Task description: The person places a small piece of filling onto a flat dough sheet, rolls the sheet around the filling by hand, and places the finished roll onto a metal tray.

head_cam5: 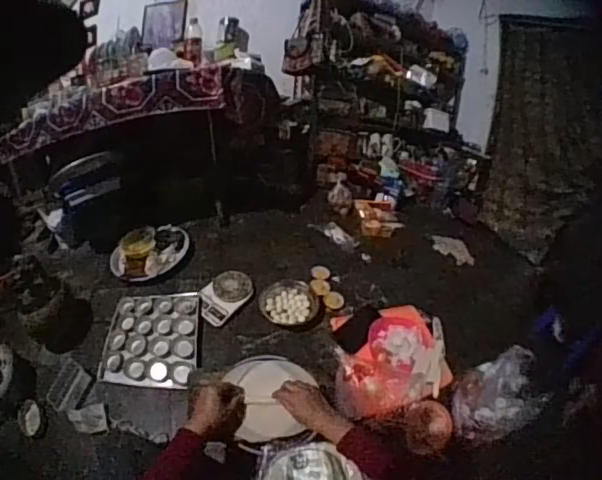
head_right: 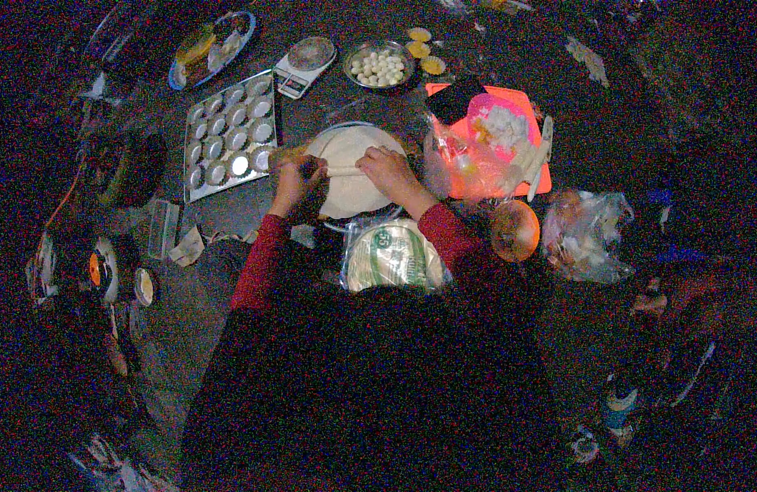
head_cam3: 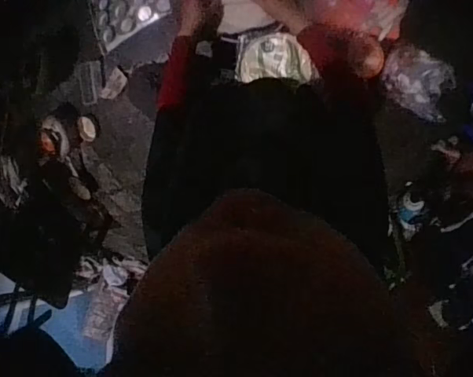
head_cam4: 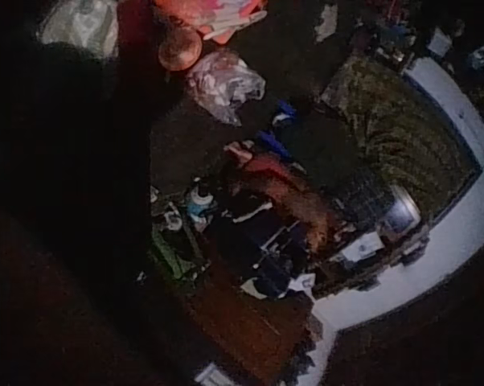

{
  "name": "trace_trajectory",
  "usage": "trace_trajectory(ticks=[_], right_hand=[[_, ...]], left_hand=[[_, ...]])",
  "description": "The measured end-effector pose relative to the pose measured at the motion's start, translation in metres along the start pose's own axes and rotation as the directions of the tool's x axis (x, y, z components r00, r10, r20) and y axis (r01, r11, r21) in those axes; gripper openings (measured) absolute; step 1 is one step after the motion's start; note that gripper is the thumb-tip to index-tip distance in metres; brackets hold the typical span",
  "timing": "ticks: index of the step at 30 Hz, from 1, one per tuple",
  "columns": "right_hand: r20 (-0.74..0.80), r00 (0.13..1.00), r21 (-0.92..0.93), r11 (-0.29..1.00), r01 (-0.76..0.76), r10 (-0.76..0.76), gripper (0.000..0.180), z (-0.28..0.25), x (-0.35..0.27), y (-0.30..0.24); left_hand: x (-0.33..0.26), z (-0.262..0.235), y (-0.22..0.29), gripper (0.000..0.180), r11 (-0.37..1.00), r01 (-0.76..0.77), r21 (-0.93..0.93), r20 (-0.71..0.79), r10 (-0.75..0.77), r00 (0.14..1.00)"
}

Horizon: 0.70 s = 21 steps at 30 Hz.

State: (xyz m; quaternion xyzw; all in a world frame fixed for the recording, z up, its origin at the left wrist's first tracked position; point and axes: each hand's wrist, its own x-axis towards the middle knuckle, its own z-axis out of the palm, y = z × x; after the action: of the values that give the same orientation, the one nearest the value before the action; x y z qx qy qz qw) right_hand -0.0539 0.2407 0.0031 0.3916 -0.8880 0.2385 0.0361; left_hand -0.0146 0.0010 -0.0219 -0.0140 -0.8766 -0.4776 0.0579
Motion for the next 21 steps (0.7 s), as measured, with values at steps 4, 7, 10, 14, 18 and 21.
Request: trace_trajectory(ticks=[4,7,10,14,18,21], right_hand=[[-0.026,1.0,0.019,1.0,0.008,-0.008,0.017,-0.002,0.001,-0.006],[-0.021,1.0,0.038,0.999,-0.021,0.022,0.017,0.001,-0.002,-0.002],[-0.009,0.998,0.088,0.995,-0.055,0.056,0.017,0.003,-0.001,0.0],[0.041,0.992,0.196,0.973,-0.124,0.118,0.018,0.006,-0.004,-0.002],[0.085,0.983,0.186,0.967,-0.174,0.16,0.02,0.01,-0.008,-0.001],[0.024,0.99,0.196,0.97,-0.143,0.141,0.019,0.013,-0.009,-0.005]], left_hand=[[-0.002,-0.005,0.004,0.02,0.987,-0.037,0.157,-0.005,0.038,0.999],[-0.006,-0.006,0.018,0.021,0.968,-0.115,0.225,0.022,0.113,0.993],[-0.01,-0.008,0.022,0.021,0.953,-0.144,0.265,0.059,0.133,0.989],[-0.012,-0.01,0.018,0.019,0.968,-0.124,0.218,0.077,0.109,0.991],[-0.014,-0.007,0.015,0.021,0.963,-0.132,0.235,0.107,0.109,0.988],[-0.026,0.002,0.018,0.028,0.999,-0.023,0.037,-0.02,0.023,1.0]])
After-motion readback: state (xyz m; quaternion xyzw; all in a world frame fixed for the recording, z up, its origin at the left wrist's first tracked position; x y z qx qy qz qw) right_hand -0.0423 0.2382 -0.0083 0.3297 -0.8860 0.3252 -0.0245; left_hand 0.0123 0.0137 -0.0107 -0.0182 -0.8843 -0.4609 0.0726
